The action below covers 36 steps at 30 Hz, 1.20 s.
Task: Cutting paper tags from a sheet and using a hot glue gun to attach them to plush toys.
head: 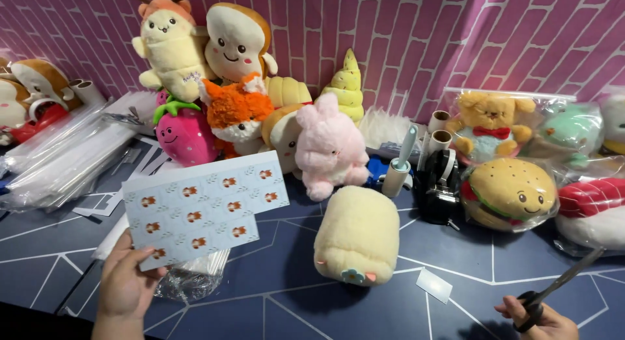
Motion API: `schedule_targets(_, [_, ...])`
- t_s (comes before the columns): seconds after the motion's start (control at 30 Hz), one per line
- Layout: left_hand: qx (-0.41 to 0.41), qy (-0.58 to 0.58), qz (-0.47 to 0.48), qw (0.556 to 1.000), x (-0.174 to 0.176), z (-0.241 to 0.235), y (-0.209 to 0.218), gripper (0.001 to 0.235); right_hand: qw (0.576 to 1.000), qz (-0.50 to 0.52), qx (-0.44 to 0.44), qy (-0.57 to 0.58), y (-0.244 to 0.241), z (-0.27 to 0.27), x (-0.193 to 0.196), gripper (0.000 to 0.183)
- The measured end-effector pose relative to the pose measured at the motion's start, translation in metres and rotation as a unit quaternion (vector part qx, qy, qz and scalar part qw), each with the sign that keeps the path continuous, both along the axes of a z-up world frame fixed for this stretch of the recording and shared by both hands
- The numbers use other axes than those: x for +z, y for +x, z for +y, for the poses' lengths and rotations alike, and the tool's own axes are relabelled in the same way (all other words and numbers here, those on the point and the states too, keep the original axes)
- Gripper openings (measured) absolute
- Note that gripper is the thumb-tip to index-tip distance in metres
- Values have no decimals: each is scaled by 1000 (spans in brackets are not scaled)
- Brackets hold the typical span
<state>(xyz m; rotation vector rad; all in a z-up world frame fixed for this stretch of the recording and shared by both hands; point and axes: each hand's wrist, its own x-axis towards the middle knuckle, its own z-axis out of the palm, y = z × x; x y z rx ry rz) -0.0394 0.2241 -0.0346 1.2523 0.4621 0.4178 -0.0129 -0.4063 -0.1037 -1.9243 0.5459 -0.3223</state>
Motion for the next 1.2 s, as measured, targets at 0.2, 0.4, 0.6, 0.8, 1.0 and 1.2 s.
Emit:
schedule_targets(0.2, [-96, 90, -63, 989, -33, 99, 38, 65, 995, -27, -83, -46, 5, 8, 1, 33])
schedule_targets(0.4, [-281, 204, 155, 925, -13, 69, 97, 27, 994, 8, -96, -47, 11, 8, -7, 33])
schedule_targets(0.6, [-312, 343, 223, 857, 3, -29, 134, 38, 993, 41, -96, -56, 13, 7, -14, 34])
schedule_targets(0.8, [-160, 643, 156, 733, 5, -124, 100, 66, 994, 39, -93, -30, 14, 10, -14, 31])
schedule_targets(1.0, [-405, 686, 240, 555, -35, -173, 51, 61, 995, 55, -77, -31, 17, 11, -17, 33])
schedule_targets(1.2, [-309, 712, 302, 554, -48, -141, 67, 73, 996, 61, -61, -24, 18, 7, -25, 35])
